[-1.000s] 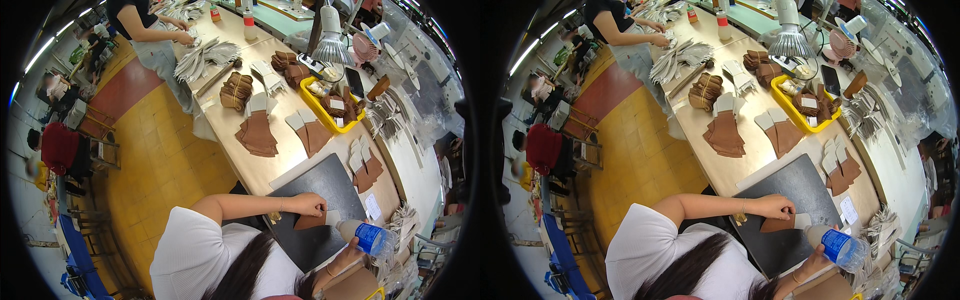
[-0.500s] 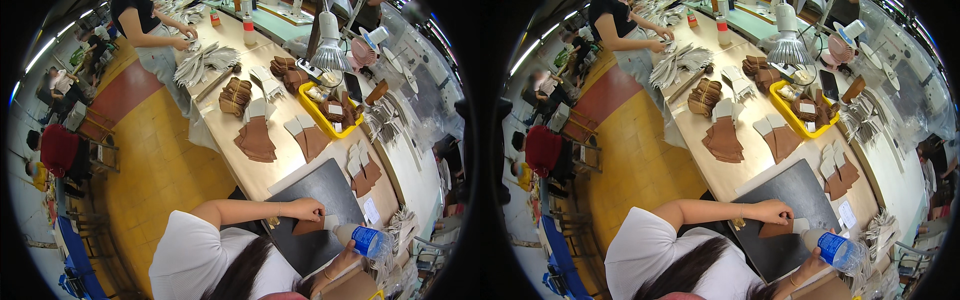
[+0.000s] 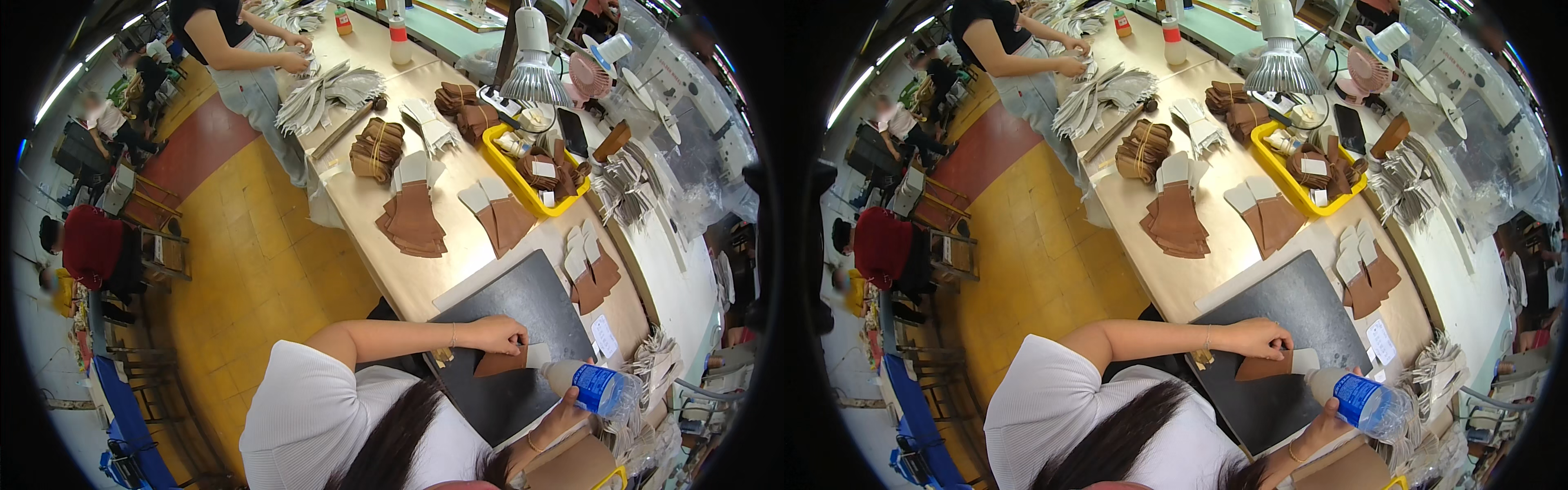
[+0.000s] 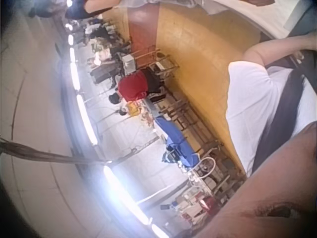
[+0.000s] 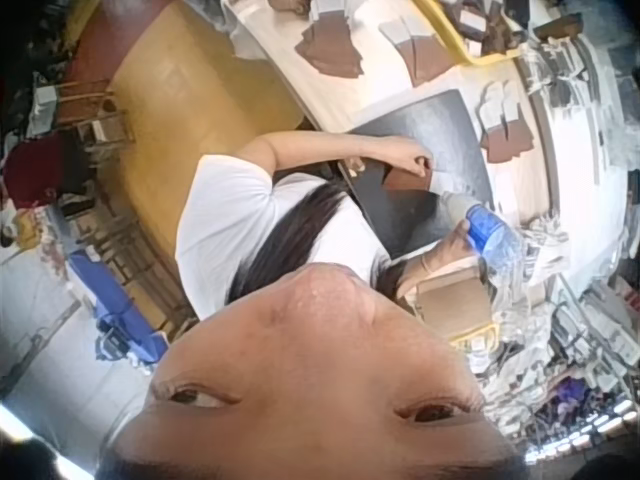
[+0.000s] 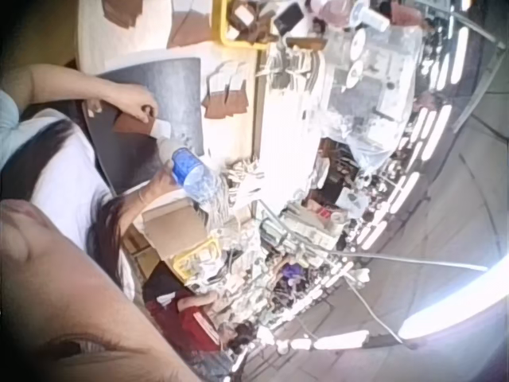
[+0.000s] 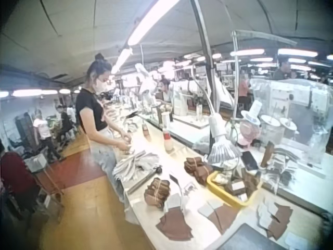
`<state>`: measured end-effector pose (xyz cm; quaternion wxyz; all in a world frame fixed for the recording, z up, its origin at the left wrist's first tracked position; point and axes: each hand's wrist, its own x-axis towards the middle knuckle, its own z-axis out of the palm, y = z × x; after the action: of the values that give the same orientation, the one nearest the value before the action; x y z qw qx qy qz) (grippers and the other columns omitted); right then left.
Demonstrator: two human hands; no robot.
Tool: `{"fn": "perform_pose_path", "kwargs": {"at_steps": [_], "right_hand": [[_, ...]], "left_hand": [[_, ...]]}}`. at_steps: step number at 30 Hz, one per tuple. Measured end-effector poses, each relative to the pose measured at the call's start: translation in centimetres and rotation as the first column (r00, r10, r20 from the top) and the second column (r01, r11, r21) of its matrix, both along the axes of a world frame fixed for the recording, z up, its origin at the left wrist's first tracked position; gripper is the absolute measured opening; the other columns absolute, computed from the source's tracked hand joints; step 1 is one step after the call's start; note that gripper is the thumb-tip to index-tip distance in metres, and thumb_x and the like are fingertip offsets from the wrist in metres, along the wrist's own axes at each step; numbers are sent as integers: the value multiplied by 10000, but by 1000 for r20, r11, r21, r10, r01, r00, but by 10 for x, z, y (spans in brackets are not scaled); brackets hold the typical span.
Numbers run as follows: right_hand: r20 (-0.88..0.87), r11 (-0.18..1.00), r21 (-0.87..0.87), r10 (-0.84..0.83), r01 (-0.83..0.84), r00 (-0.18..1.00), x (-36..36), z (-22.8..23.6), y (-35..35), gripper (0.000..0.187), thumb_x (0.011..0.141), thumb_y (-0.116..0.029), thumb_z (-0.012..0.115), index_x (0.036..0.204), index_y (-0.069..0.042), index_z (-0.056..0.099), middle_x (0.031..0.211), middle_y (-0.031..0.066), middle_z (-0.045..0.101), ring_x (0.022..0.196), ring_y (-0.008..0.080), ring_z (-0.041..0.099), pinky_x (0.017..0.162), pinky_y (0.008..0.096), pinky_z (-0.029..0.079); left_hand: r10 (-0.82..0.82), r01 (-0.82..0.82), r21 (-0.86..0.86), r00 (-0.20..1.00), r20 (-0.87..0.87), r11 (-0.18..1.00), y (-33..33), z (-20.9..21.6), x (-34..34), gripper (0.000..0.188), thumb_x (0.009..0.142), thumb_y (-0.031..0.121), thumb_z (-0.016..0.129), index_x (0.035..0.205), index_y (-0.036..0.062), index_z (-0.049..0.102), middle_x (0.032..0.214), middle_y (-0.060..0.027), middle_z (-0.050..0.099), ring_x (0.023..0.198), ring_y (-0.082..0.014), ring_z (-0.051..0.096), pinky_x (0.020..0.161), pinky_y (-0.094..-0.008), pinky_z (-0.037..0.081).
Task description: The person repeatedly applies liquid from a plastic bottle onto small brown fabric pieces placed on a black mat, then sets each treated piece aside. The process is repeated for multiple pieces throughout the clip.
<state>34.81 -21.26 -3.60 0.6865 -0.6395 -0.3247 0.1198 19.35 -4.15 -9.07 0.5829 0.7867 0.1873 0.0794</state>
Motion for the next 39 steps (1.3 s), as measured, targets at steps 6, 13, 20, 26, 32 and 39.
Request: {"fn": "perform_pose_path", "kwargs": {"at_steps": [6,13,20,26,32,39], "right_hand": [[-1,1000,-1,-5,5,1000,-1,-1,3,878,738,-455,774,1321,66,374,1275,220,522,1111,319,548,949,438,459],[27,998,-51,-27,28,999,-3,2,5,891,720,-491,778,1293,83,409,1267,213,532,1117,303,549,948,422,462],[11,997,-70,-41,41,999,-4,1,3,840,746,-474,760,1288,75,428,1266,197,538,1119,294,545,957,421,454],[3,993,-51,-103,103,995,-2,1,1,755,782,-403,748,1296,64,452,1269,168,548,1109,272,550,964,398,451],[5,979,-194,-54,54,999,-10,0,10,713,735,-195,819,1302,23,446,1263,115,552,1134,229,523,992,356,413],[-173,997,63,-22,34,985,-20,11,17,705,720,-119,820,1295,18,436,1227,169,577,1111,248,565,967,369,453]], "left_hand": [[12,-12,5,1000,22,1000,-1,2,-1,300,771,207,692,1009,29,654,717,-88,661,651,-226,628,621,-351,477],[5,-5,-7,1000,19,1000,-1,1,0,290,778,204,687,1006,28,653,712,-87,661,645,-228,629,617,-351,480],[-4,5,-26,1000,7,1000,0,-3,0,314,774,216,694,1016,22,647,724,-94,658,659,-229,631,631,-345,484],[-60,60,2,998,17,998,1,7,-4,343,770,224,700,1035,14,641,742,-106,659,681,-244,636,645,-351,489],[7,-9,53,999,43,999,3,8,-13,318,794,225,686,1056,47,652,804,-140,683,723,-240,675,663,-335,523],[61,-55,81,996,-71,995,0,18,-9,359,770,245,756,1048,35,664,663,-75,599,563,-154,568,557,-279,461]]}}
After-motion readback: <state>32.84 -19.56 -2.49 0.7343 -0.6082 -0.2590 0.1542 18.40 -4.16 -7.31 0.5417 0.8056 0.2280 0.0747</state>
